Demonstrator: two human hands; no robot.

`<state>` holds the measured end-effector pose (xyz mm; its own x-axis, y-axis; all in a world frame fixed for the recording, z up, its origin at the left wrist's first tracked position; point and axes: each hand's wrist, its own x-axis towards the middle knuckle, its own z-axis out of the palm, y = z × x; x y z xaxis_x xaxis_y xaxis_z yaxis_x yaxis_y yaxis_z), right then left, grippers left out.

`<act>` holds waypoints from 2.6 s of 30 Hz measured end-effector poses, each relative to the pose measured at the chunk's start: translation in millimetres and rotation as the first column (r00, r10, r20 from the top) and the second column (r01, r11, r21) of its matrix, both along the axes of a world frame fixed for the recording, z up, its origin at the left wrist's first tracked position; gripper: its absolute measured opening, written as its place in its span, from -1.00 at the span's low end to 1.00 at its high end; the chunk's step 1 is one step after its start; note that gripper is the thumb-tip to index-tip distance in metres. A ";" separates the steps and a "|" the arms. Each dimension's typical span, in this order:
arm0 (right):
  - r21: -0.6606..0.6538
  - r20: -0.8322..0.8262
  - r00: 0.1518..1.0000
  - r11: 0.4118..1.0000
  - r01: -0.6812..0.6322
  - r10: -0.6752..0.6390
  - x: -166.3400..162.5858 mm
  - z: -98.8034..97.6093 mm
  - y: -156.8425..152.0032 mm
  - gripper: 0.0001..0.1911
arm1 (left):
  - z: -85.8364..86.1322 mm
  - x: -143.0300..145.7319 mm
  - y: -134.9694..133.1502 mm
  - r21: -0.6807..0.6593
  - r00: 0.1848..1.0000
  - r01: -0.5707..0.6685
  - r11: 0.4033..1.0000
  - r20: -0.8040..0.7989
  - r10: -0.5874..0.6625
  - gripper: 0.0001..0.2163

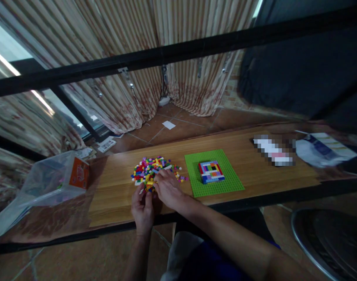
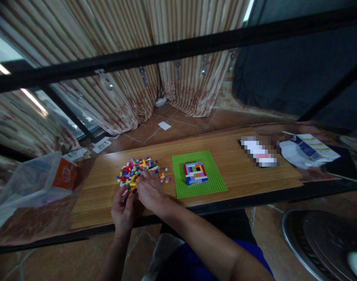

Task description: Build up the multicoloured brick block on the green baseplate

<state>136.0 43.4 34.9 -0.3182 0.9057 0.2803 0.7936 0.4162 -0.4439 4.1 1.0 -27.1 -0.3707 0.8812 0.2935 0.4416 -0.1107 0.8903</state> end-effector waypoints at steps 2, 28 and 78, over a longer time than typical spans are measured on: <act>0.012 -0.015 0.999 0.999 -0.042 0.042 3.2 -0.6 -5.8 -0.84 | 0.6 0.6 -0.8 0.015 1.000 0.008 1.000 -0.003 -0.008 -0.58; -0.046 -0.494 0.820 0.951 0.306 -0.288 160.1 14.2 -19.4 -0.81 | 11.6 9.6 -2.4 -0.016 0.903 0.258 0.966 -0.351 -0.247 -0.64; -0.272 -0.238 0.949 0.952 0.140 -0.207 238.7 -11.8 30.4 -0.80 | 13.5 9.9 6.9 0.035 0.813 0.221 0.975 -0.559 -0.164 -0.66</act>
